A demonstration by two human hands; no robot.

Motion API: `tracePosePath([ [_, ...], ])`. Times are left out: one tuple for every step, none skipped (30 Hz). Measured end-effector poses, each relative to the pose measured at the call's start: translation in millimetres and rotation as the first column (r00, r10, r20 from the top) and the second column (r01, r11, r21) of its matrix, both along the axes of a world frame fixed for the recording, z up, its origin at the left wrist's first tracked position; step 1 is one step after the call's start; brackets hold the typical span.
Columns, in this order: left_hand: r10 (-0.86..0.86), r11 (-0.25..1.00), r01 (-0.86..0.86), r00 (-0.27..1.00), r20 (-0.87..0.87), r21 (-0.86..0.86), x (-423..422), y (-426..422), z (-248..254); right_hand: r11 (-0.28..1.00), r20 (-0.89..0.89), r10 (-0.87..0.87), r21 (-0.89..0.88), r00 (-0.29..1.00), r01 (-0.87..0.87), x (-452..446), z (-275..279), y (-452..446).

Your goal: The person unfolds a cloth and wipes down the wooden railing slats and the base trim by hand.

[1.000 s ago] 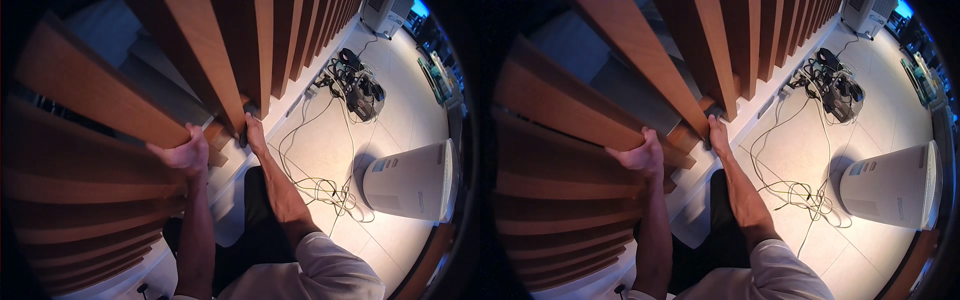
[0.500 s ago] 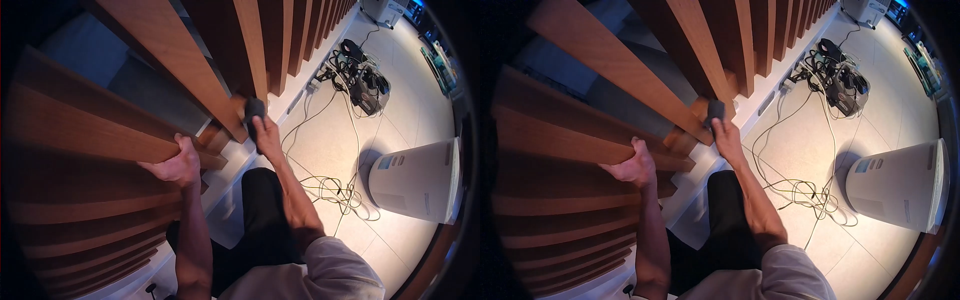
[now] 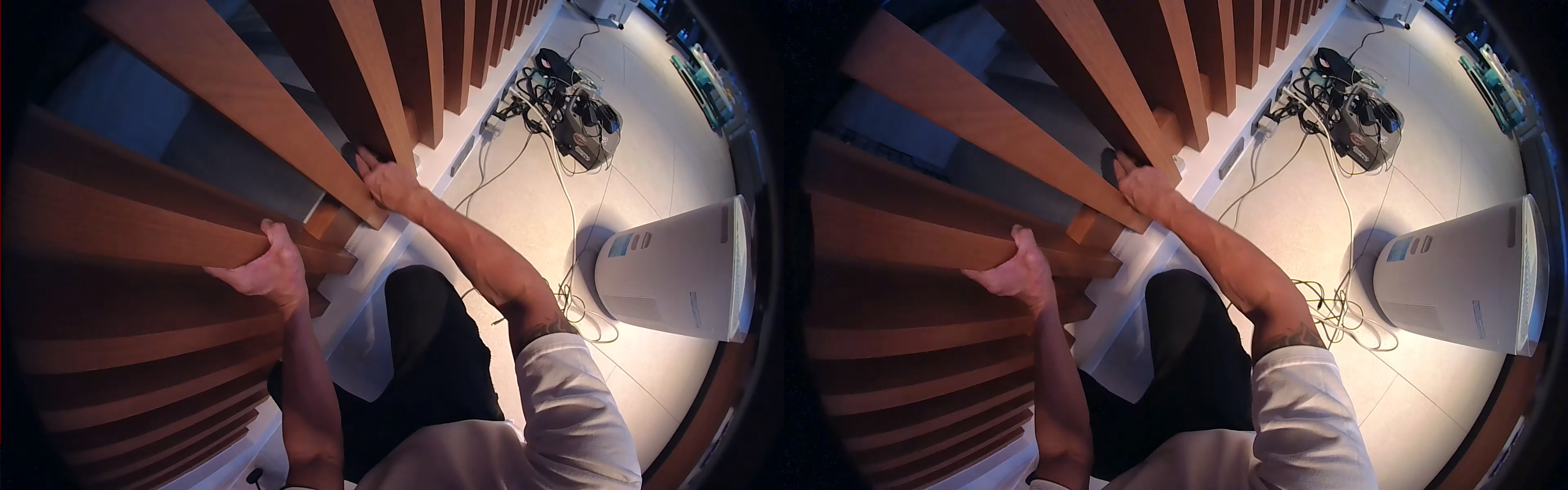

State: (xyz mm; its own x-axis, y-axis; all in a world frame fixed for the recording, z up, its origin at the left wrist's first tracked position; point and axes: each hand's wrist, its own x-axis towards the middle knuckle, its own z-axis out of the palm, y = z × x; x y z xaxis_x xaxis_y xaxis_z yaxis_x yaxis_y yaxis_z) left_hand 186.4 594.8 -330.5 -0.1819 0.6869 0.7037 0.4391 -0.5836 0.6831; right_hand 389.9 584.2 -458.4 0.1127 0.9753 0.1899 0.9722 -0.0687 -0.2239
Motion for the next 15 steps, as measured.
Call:
tracePosePath([
  [0.006, 1.000, -0.006, 1.000, 0.011, -0.019, 1.8, 0.7, 2.2, 0.998, -0.036, -0.047, -0.051, 0.998, 0.045, -5.0, 4.1, -10.8],
  [0.010, 1.000, -0.010, 1.000, 0.017, -0.006, 2.4, 1.7, 2.3, 0.991, -0.072, -0.091, -0.104, 0.993, 0.083, -6.1, 4.9, -14.7],
  [-0.006, 1.000, 0.006, 0.999, 0.043, -0.004, 2.2, 2.7, 0.4, 0.993, -0.071, -0.085, -0.093, 0.994, 0.079, -3.9, 6.4, -12.2],
  [-0.026, 1.000, 0.026, 0.997, 0.069, -0.005, 2.2, 4.7, -0.6, 0.996, -0.024, -0.069, -0.052, 0.997, 0.068, -1.6, 6.3, -10.3],
  [-0.026, 1.000, 0.027, 0.997, 0.067, -0.006, 1.9, 6.2, 0.0, 0.998, 0.021, -0.056, -0.021, 0.998, 0.057, -1.0, -0.3, -9.5],
  [-0.015, 1.000, 0.015, 0.999, 0.041, 0.003, 2.0, 6.9, -0.6, 0.998, 0.021, -0.055, -0.028, 0.998, 0.055, 1.7, -8.0, -4.3],
  [0.001, 1.000, -0.001, 1.000, 0.015, 0.009, 0.9, 5.1, -2.1, 0.999, 0.030, -0.035, 0.017, 0.999, 0.035, 6.0, -14.4, 4.3],
  [0.008, 1.000, -0.008, 1.000, 0.015, 0.005, -0.9, 3.5, -4.3, 0.998, 0.039, -0.017, 0.066, 0.999, 0.014, 6.3, -13.4, 8.9],
  [0.014, 1.000, -0.014, 1.000, -0.003, 0.020, -2.0, 4.3, -5.5, 0.997, 0.038, -0.014, 0.071, 0.999, 0.012, 4.1, -13.4, 4.2],
  [0.017, 0.999, -0.016, 1.000, -0.018, 0.041, -1.5, 7.0, -4.8, 0.997, -0.032, -0.002, 0.083, 0.999, 0.004, 2.9, -13.3, -7.6],
  [0.011, 0.999, -0.010, 1.000, -0.014, 0.052, -1.5, 9.4, -4.2, 0.995, -0.099, 0.009, 0.095, 0.995, 0.001, 1.4, -10.0, -23.4],
  [-0.016, 0.997, 0.016, 1.000, 0.002, 0.075, -2.0, 10.9, -5.2, 0.995, -0.220, -0.097, -0.058, 0.971, 0.086, -1.9, 2.0, -45.3],
  [-0.035, 0.995, 0.033, 0.999, 0.023, 0.093, -1.1, 11.3, -6.1, 0.964, -0.315, -0.210, -0.222, 0.926, 0.143, -5.2, 11.7, -69.6],
  [-0.025, 0.996, 0.022, 0.999, 0.036, 0.089, 0.3, 10.1, -5.6, 0.963, -0.348, -0.254, -0.173, 0.902, 0.205, -5.6, -0.4, -91.3],
  [0.008, 0.999, -0.009, 1.000, 0.023, 0.050, 0.3, 7.7, -4.7, 0.955, -0.390, -0.297, -0.129, 0.872, 0.267, -6.7, -17.3, -108.4],
])
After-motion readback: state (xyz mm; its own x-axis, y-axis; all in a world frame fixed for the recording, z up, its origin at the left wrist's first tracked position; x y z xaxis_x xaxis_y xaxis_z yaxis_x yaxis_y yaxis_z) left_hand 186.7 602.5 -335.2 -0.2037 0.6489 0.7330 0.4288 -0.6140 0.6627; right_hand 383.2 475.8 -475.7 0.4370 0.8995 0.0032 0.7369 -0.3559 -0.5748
